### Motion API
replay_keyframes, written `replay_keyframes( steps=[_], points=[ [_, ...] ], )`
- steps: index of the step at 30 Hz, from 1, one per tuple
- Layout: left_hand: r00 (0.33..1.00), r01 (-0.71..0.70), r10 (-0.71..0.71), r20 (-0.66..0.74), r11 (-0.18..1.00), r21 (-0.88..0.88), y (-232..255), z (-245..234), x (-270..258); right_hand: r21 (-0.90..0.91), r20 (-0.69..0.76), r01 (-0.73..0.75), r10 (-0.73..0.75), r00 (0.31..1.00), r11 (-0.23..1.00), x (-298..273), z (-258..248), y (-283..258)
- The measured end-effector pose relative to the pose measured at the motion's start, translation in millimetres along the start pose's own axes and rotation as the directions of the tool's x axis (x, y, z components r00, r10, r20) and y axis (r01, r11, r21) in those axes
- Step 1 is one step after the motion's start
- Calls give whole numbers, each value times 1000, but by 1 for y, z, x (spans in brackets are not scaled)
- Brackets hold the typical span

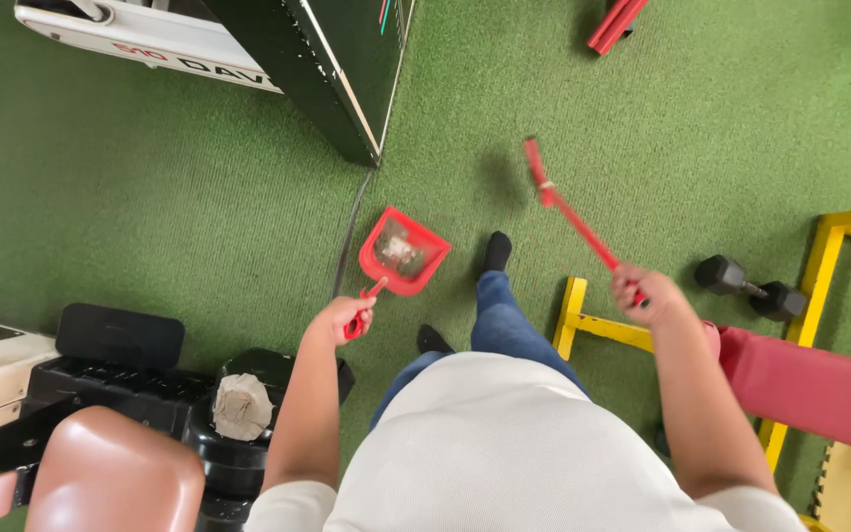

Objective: Sweeping debris off the gym floor into a dustpan using a hand broom.

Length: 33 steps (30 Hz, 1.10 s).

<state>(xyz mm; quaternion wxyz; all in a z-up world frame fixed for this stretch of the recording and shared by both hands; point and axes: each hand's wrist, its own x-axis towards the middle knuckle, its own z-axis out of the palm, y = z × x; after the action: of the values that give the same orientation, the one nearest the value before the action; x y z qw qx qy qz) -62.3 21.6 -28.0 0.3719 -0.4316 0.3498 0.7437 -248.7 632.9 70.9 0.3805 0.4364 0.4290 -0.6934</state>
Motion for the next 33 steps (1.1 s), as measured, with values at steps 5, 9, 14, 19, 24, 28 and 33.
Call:
replay_keyframes(
  steps=[5, 9, 14, 19, 24, 28, 33],
  points=[
    [999, -32, 34, -27, 997, 72, 50, 74, 34, 272, -38, 61, -52, 998, 960, 67, -33, -146],
    [999, 45, -45, 0, 999, 30, 93, 118, 88, 437, -73, 86, -60, 996, 895, 157, -59, -225],
    [996, 41, -33, -77, 993, 107, 151, 196, 100, 116, -29, 24, -21, 999, 993, 147, 20, -194],
    [994, 59, -52, -92, 996, 71, 176, 225, 151, -294, -31, -54, 47, 998, 954, 121, 88, -104],
    [994, 55, -50, -101, 997, 51, 198, 233, 163, -364, 35, -244, 275, 961, 899, 88, 91, -118],
    [990, 93, -85, -108, 993, 66, 195, 236, 159, -354, 134, -352, 420, 898, 866, 102, 62, -216],
    [986, 87, -72, -153, 992, 93, 177, 236, 156, -258, 260, -407, 469, 844, 876, 135, 74, -311]
  ],
)
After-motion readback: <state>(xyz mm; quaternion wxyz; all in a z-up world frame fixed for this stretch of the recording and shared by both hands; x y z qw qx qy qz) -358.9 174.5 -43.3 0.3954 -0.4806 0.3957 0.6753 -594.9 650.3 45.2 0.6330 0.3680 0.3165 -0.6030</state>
